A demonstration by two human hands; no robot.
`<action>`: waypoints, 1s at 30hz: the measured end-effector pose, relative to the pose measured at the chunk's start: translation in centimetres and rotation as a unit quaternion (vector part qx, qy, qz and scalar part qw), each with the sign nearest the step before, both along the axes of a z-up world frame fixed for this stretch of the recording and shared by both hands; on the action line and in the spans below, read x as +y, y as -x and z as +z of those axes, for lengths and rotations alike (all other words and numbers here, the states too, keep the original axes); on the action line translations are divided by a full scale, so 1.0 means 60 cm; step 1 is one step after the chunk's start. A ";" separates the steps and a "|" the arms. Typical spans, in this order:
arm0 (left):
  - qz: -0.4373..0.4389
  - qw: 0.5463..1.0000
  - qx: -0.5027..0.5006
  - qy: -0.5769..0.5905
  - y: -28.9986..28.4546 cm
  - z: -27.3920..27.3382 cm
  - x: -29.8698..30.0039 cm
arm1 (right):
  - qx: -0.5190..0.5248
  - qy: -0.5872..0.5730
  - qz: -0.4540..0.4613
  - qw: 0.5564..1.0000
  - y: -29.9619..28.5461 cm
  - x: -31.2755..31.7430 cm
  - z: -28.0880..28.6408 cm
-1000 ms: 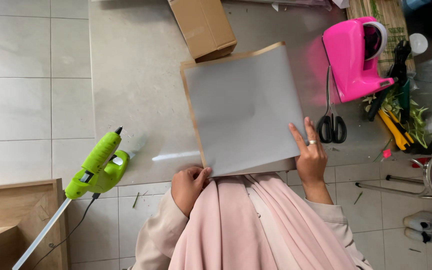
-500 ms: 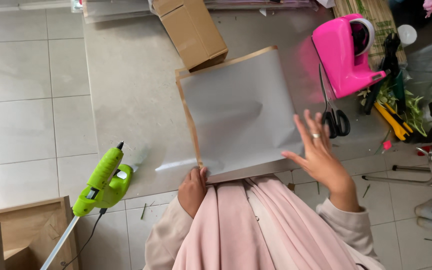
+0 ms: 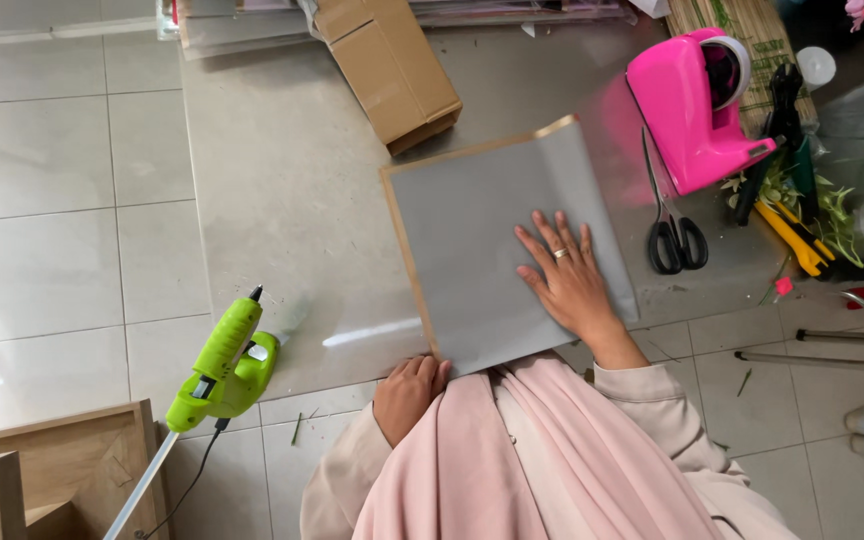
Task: The person cuts several sheets of wrapping paper with shears, folds the paper, and secures it around a bouquet of artificial flowers with tape.
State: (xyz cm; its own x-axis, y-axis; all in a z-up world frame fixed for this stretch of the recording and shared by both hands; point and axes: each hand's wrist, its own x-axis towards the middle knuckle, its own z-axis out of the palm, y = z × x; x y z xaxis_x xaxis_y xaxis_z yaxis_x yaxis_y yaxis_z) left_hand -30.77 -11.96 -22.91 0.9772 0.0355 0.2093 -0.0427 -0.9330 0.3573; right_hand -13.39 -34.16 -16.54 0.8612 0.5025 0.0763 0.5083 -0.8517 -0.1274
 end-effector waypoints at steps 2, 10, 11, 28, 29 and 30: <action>0.005 1.000 0.007 0.007 0.001 0.002 0.000 | 0.000 0.000 -0.003 1.000 -0.002 0.003 0.002; 0.006 0.997 0.041 0.067 -0.011 0.009 0.010 | -0.054 -0.087 0.042 0.994 -0.139 0.122 0.112; 0.005 0.997 0.035 0.072 -0.009 0.007 0.010 | -0.010 -0.190 0.026 0.981 -0.170 0.141 0.109; 0.061 0.981 0.044 0.176 -0.057 0.014 0.035 | -0.104 -0.452 -0.135 0.875 -0.454 0.107 0.192; 0.080 0.984 0.034 0.154 -0.067 0.015 0.033 | -0.088 -0.397 -0.071 0.911 -0.403 0.095 0.184; 0.098 0.986 0.024 0.132 -0.078 0.016 0.031 | -0.071 -0.339 -0.008 0.938 -0.352 0.084 0.175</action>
State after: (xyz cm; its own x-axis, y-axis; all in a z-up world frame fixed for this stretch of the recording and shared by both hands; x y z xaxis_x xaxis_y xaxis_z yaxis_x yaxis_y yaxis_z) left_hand -26.10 -10.10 -21.97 0.9546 0.2720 0.1217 0.1518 -0.7954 0.5868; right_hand 7.75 -29.10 -6.05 0.8249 0.2852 0.4880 0.5494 -0.6074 -0.5738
